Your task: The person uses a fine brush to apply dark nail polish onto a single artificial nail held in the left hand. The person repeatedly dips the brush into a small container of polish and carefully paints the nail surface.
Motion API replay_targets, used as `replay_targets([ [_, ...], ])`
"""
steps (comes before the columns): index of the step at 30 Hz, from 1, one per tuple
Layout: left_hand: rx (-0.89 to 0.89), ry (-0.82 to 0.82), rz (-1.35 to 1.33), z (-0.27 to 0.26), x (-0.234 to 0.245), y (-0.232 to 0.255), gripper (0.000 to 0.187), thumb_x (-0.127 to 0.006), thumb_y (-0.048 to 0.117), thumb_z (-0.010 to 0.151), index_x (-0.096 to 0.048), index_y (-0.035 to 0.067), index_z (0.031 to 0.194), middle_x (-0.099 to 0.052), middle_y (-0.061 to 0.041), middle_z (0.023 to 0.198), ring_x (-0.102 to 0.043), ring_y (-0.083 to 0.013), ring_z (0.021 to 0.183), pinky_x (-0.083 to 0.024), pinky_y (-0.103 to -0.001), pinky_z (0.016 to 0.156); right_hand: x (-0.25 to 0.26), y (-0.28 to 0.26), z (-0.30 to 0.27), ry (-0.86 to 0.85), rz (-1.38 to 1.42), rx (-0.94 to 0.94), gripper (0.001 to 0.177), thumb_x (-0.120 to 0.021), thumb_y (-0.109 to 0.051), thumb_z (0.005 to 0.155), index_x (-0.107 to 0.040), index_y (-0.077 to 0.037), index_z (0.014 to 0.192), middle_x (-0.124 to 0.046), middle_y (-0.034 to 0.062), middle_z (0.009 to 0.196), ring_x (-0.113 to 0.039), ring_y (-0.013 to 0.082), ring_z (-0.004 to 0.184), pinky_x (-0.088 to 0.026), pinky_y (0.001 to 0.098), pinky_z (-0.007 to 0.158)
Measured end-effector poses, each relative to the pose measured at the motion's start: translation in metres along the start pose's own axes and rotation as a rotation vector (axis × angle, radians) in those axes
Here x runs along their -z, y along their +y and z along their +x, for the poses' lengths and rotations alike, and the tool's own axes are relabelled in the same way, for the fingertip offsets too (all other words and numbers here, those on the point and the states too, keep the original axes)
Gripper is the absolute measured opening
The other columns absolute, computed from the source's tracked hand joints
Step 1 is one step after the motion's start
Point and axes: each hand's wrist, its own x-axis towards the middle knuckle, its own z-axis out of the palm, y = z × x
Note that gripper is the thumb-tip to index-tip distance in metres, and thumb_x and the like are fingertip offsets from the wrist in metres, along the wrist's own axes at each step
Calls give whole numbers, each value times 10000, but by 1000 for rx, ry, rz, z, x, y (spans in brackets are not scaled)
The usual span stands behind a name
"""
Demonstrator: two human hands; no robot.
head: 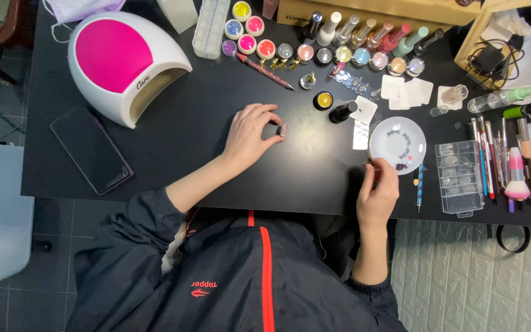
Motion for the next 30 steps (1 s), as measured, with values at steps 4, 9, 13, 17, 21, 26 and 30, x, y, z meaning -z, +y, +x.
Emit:
replay_targets([
  [4,48,15,-63,5,-1,7,314,-901,365,788,-712,249,1011,-646,56,1307,-519,-206,1315,-397,-450,1077,-3,0,-5,57,285,-115,318,-622,23,1095,-440,37,1355,-727,186,1033,-702,274,813,-574,353,695],
  [9,90,48,-147,6,-1,10,148,-854,315,868,-768,219,940,-670,14,1268,-518,-241,1283,-350,-489,1097,5,-18,3,71,436,-21,131,-551,115,1059,-585,58,1171,-738,198,996,-641,216,594,-527,328,556],
  [13,50,102,-180,6,-1,15,136,-841,301,887,-766,219,967,-681,35,1247,-553,-225,1252,-365,-479,1092,3,-20,4,132,405,20,132,-543,34,1091,-613,103,1178,-748,254,1100,-668,216,670,-540,333,623],
  [17,-80,221,-284,9,11,43,127,-814,205,915,-743,225,1018,-738,49,1174,-669,-213,1146,-482,-422,1014,-1,-20,9,187,539,57,218,-423,1,1107,-567,138,1197,-701,317,1197,-726,326,747,-575,401,687],
  [21,-183,279,-366,11,14,60,204,-804,120,909,-740,229,1069,-782,71,1015,-749,-186,984,-552,-365,955,-7,-10,4,258,497,48,166,-655,142,1015,-545,132,1139,-708,317,1114,-722,345,707,-575,412,649],
  [26,-220,273,-377,9,8,69,235,-821,112,892,-741,231,1078,-779,102,996,-750,-140,942,-556,-339,951,-21,29,-12,389,582,-70,170,-584,-12,1092,-553,118,986,-630,215,762,-664,325,534,-555,368,530],
  [30,-258,259,-393,10,1,71,223,-830,92,875,-754,197,1057,-785,62,949,-756,-185,908,-553,-361,964,-15,51,-12,445,639,-209,330,-379,-216,1169,-425,80,1307,-602,238,762,-649,297,573,-531,316,547],
])
